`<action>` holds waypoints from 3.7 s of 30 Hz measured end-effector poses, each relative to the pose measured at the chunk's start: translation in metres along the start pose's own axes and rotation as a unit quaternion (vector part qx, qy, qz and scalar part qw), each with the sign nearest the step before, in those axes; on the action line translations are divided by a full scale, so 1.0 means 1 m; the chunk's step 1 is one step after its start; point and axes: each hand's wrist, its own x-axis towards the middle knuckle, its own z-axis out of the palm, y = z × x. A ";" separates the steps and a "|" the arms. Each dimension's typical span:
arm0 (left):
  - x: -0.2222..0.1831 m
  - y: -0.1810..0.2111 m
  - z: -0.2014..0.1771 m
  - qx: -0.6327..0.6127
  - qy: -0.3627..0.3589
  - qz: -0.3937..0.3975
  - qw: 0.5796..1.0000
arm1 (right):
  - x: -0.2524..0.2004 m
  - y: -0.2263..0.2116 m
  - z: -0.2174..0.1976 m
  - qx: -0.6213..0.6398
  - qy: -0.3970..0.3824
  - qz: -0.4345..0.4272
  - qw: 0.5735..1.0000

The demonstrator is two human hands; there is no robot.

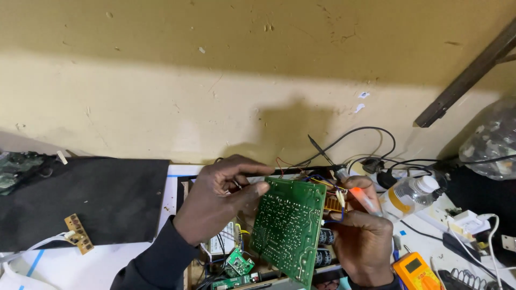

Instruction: Soldering wires and components onto a circuit board within an electronic device enclosure

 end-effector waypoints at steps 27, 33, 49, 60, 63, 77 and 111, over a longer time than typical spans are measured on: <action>0.002 -0.015 0.016 0.042 -0.009 0.097 0.994 | -0.041 -0.012 0.081 -0.275 0.132 0.035 0.952; 0.003 -0.010 0.011 -0.039 -0.026 -0.003 0.999 | -0.037 -0.019 0.097 -0.211 0.220 0.066 0.950; 0.006 -0.017 0.014 -0.098 -0.003 0.052 0.994 | -0.016 -0.010 0.056 -0.214 0.173 0.037 0.961; 0.002 -0.012 0.011 -0.054 -0.021 0.037 0.998 | -0.017 -0.011 0.056 -0.181 0.179 0.064 0.965; 0.003 -0.014 0.013 -0.050 -0.011 0.053 0.997 | -0.017 -0.013 0.057 -0.195 0.174 0.067 0.963; 0.003 -0.017 0.014 0.013 -0.067 0.118 0.991 | -0.014 -0.006 0.035 -0.177 0.116 0.052 0.976; 0.002 0.003 0.002 0.026 -0.018 0.027 0.999 | -0.014 -0.008 0.037 -0.184 0.119 0.061 0.974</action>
